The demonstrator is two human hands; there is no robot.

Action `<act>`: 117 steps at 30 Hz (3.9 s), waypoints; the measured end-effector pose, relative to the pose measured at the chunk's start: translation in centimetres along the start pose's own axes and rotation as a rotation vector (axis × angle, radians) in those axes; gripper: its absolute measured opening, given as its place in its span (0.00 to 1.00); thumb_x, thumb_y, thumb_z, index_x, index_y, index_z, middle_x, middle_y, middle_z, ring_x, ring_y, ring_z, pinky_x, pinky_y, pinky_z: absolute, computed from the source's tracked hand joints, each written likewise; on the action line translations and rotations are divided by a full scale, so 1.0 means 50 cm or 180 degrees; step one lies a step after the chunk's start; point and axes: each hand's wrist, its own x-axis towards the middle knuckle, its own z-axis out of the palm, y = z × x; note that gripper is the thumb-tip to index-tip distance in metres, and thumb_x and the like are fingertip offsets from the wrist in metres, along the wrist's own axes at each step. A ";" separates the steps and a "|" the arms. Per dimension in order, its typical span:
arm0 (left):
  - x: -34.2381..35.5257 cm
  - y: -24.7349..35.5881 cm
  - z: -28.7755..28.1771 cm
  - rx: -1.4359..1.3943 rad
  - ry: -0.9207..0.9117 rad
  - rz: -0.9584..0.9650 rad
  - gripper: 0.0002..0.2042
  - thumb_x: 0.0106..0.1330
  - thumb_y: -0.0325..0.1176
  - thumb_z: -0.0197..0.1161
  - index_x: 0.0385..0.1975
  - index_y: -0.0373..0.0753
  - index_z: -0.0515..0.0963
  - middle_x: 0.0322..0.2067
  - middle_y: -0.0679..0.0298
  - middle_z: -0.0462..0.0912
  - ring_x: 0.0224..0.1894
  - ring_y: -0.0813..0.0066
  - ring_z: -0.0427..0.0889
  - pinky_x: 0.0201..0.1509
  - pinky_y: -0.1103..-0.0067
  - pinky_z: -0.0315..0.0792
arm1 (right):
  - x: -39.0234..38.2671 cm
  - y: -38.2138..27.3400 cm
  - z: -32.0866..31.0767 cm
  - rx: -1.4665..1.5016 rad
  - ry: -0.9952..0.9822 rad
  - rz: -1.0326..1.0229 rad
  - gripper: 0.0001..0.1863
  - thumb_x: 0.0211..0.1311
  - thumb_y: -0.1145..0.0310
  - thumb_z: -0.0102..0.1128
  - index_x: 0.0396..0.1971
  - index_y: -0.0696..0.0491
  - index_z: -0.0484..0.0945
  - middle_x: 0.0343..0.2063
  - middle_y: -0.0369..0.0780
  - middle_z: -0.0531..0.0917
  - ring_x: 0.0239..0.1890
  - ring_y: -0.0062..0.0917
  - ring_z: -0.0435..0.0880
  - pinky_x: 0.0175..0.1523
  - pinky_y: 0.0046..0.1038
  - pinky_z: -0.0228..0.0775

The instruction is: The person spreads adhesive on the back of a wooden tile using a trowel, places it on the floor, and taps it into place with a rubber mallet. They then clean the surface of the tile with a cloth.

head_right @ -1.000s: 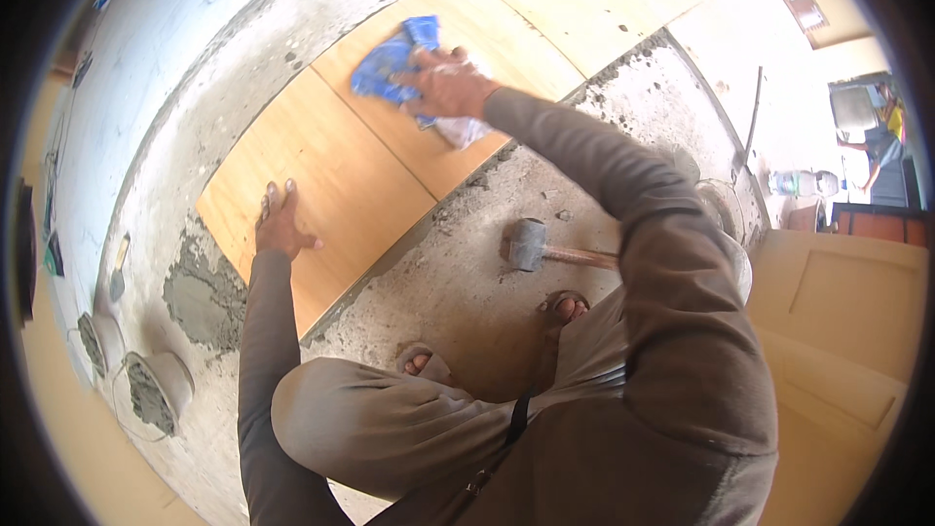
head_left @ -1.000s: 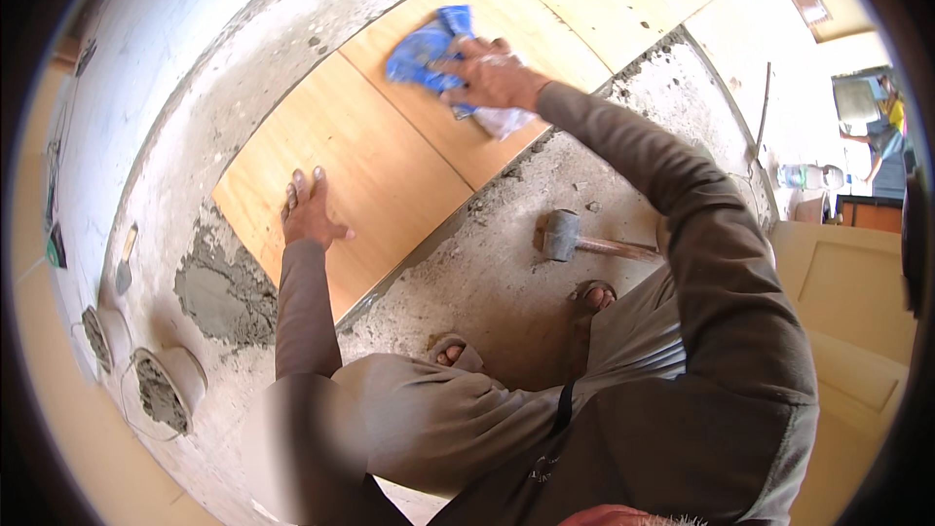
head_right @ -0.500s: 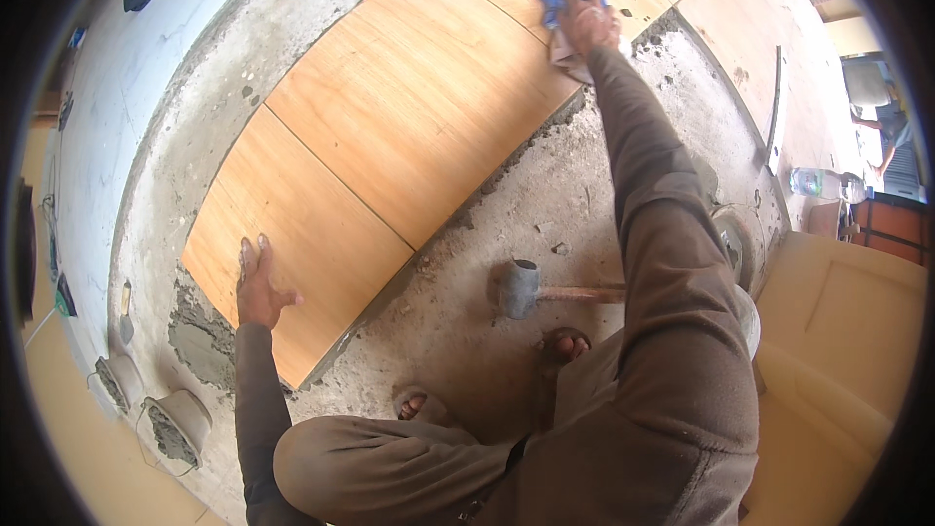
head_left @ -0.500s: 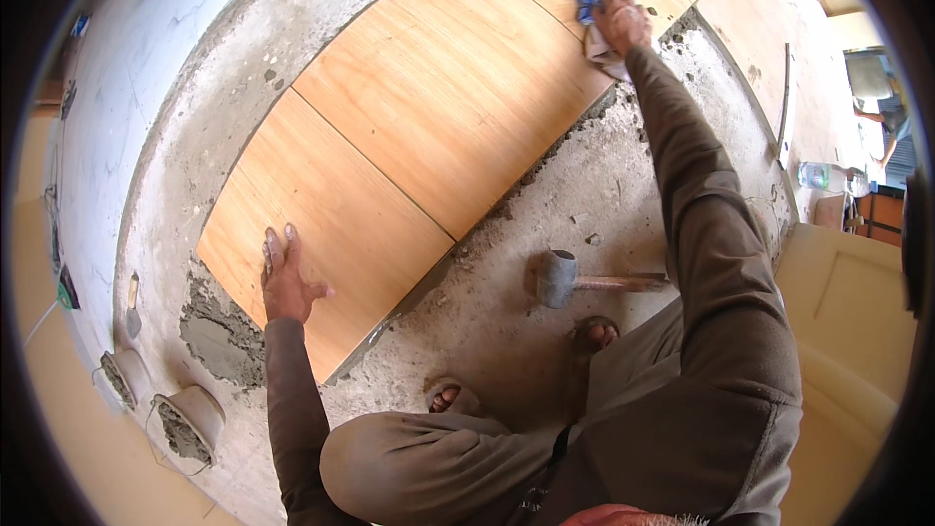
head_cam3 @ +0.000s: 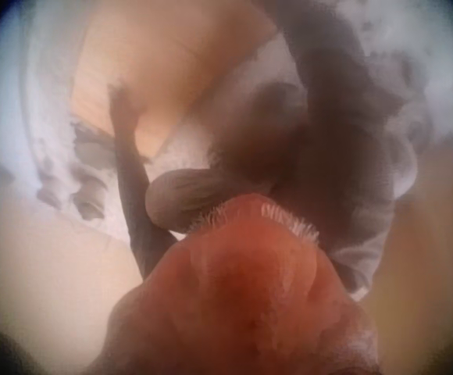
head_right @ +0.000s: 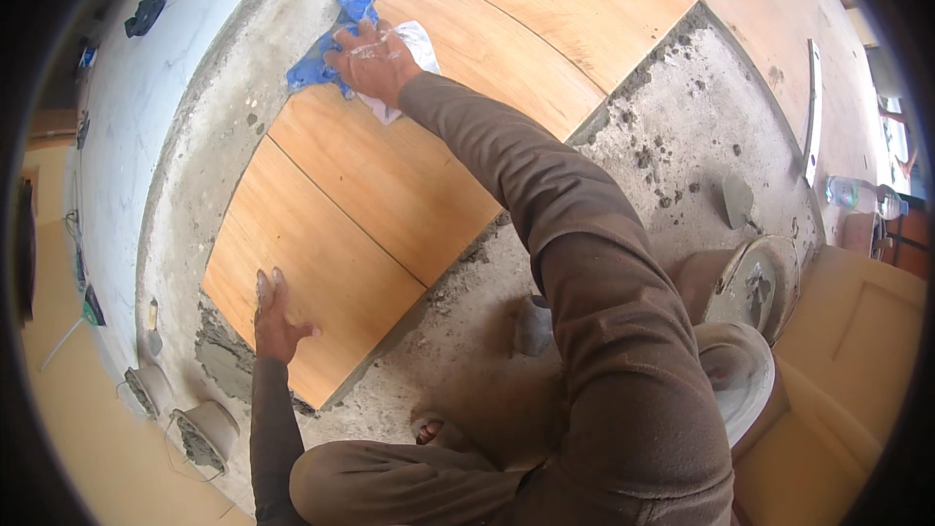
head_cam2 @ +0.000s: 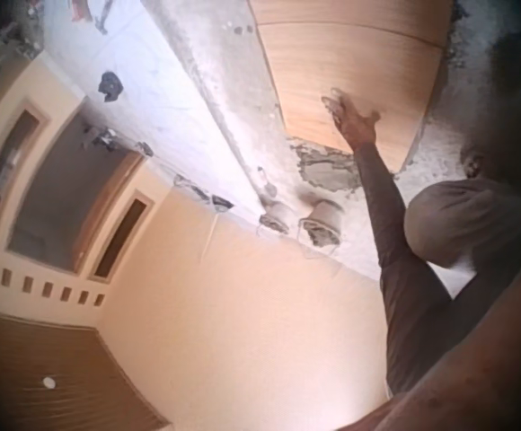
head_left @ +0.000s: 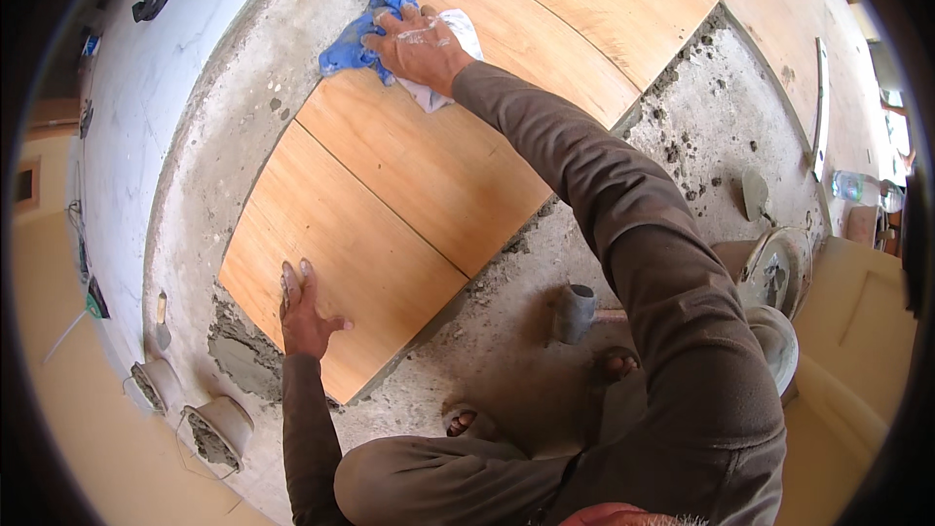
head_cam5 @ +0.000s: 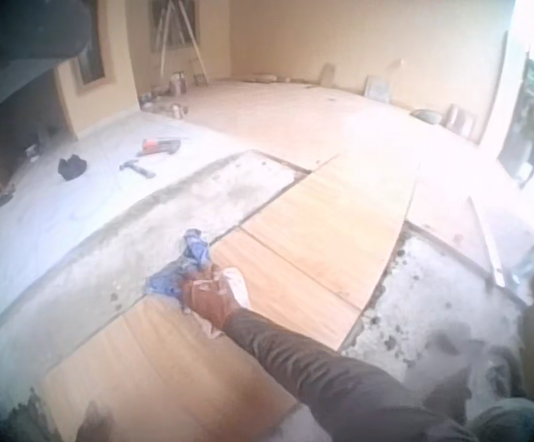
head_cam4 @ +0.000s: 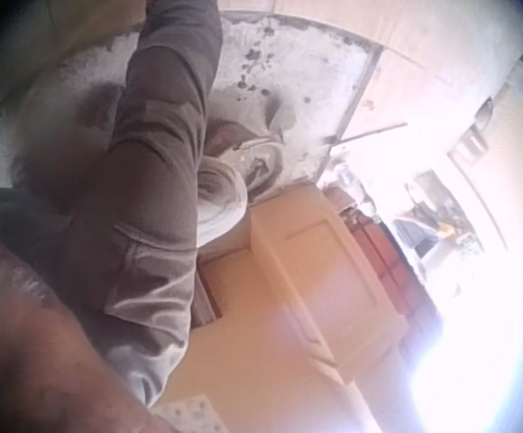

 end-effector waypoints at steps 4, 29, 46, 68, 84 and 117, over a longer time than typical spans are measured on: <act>-0.020 -0.001 0.001 0.0073 0.0067 -0.0049 0.65 0.35 0.34 0.86 0.79 0.46 0.49 0.78 0.42 0.43 0.79 0.44 0.48 0.78 0.59 0.55 | 0.043 0.148 0.030 -0.0279 0.0083 0.0812 0.16 0.71 0.66 0.52 0.55 0.42 0.80 0.58 0.41 0.79 0.60 0.43 0.79 0.59 0.48 0.71; 0.000 -0.007 0.017 -0.0021 0.0135 0.0045 0.65 0.36 0.30 0.84 0.79 0.50 0.48 0.78 0.42 0.42 0.79 0.42 0.45 0.80 0.62 0.53 | -0.284 -0.031 -0.153 0.0238 -0.0141 0.1591 0.23 0.62 0.54 0.64 0.58 0.41 0.82 0.55 0.43 0.79 0.53 0.46 0.78 0.57 0.51 0.68; -0.001 -0.026 0.027 -0.0083 0.0094 0.0149 0.64 0.39 0.36 0.85 0.79 0.52 0.47 0.79 0.47 0.40 0.79 0.43 0.46 0.80 0.58 0.50 | -0.348 0.468 -0.147 -0.1068 -0.0126 0.2381 0.23 0.73 0.46 0.51 0.63 0.34 0.75 0.63 0.44 0.76 0.58 0.48 0.77 0.66 0.53 0.62; 0.002 -0.024 0.021 0.0457 -0.0152 -0.0305 0.63 0.42 0.51 0.83 0.80 0.60 0.46 0.80 0.51 0.40 0.81 0.51 0.43 0.80 0.56 0.46 | -0.155 -0.427 -0.055 0.0609 -0.0441 -0.0439 0.25 0.67 0.52 0.62 0.64 0.36 0.77 0.61 0.39 0.75 0.59 0.46 0.76 0.62 0.51 0.69; 0.007 -0.033 0.025 0.0355 -0.0091 -0.0248 0.66 0.41 0.49 0.85 0.80 0.59 0.43 0.80 0.51 0.39 0.81 0.48 0.43 0.80 0.60 0.52 | -0.143 -0.084 -0.398 0.1116 -0.0157 0.0013 0.35 0.58 0.55 0.69 0.66 0.48 0.74 0.57 0.52 0.76 0.55 0.52 0.75 0.61 0.50 0.68; 0.014 -0.044 0.031 0.0163 -0.0015 -0.0054 0.64 0.43 0.49 0.83 0.80 0.58 0.43 0.80 0.50 0.39 0.81 0.46 0.42 0.80 0.58 0.50 | -0.418 -0.119 -0.139 -0.0115 -0.1227 0.0241 0.40 0.68 0.30 0.47 0.76 0.31 0.59 0.76 0.40 0.59 0.79 0.54 0.48 0.73 0.70 0.47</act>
